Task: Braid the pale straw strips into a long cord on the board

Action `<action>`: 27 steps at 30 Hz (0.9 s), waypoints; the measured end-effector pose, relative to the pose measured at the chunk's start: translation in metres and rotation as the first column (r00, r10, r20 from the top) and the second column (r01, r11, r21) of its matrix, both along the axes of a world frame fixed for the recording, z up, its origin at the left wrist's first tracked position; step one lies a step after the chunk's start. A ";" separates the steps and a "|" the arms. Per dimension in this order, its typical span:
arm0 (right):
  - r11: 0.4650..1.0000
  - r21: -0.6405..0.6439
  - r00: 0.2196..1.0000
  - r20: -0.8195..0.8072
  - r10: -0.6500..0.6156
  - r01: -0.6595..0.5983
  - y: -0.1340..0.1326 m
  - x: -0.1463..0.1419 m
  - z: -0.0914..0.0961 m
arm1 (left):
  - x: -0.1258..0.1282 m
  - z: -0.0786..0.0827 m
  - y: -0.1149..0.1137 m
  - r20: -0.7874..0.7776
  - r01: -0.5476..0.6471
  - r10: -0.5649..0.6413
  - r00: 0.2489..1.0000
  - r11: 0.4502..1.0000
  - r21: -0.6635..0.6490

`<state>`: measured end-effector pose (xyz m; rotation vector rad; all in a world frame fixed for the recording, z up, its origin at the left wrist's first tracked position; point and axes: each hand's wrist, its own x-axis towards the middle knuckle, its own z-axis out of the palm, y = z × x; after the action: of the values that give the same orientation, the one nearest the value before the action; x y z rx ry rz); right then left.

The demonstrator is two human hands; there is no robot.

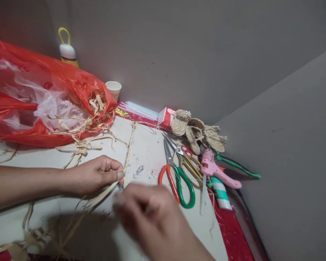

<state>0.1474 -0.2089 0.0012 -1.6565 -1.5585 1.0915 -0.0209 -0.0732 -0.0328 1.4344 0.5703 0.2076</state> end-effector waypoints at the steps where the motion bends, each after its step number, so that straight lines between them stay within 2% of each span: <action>1: 0.997 0.022 0.997 -0.002 -0.080 0.080 0.020 0.001 0.004 | 0.000 -0.001 0.000 0.005 0.001 -0.001 1.000 1.000 -0.007; 2: 0.981 0.061 0.982 0.027 -0.186 0.184 0.037 0.001 0.006 | 0.000 -0.001 0.000 0.006 0.002 -0.002 1.000 1.000 -0.014; 3: 0.973 0.058 0.975 0.001 -0.224 0.224 0.050 -0.001 0.005 | 0.001 -0.001 0.000 0.011 0.004 -0.003 1.000 1.000 -0.025; 6: 0.980 -0.187 0.977 -0.183 -0.110 0.075 0.067 -0.008 -0.007 | 0.002 0.000 -0.001 0.130 0.054 -0.042 0.991 0.994 -0.090; 9: 0.933 -0.349 0.929 -0.367 -0.052 -0.086 0.062 -0.013 -0.018 | 0.003 -0.001 -0.002 0.203 0.112 -0.088 0.975 0.987 -0.112; 12: 0.934 -0.347 0.899 -0.430 -0.084 -0.079 0.059 -0.012 -0.021 | 0.003 -0.002 -0.001 0.108 0.058 -0.052 0.993 0.997 -0.049; 15: 0.943 -0.323 0.911 -0.407 -0.069 -0.073 0.062 -0.006 -0.020 | 0.002 -0.002 0.001 0.049 0.029 -0.030 0.998 0.999 0.017; 19: 0.926 -0.359 0.915 -0.402 -0.038 -0.119 0.066 0.002 -0.020 | 0.002 0.002 0.004 0.063 0.069 -0.071 0.995 0.997 0.042; 23: 0.912 -0.355 0.877 -0.480 0.011 -0.205 0.067 0.002 -0.021 | 0.002 0.008 0.005 0.124 0.143 -0.139 0.982 0.989 -0.022; 27: 0.910 -0.322 0.817 -0.575 0.030 -0.260 0.067 -0.001 -0.022 | 0.001 0.008 0.005 0.119 0.202 -0.213 0.970 0.975 0.095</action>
<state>0.1460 -0.1422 -0.0205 -1.2665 -1.1337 1.8746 -0.0196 -0.0679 -0.0244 1.5371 0.3063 0.1566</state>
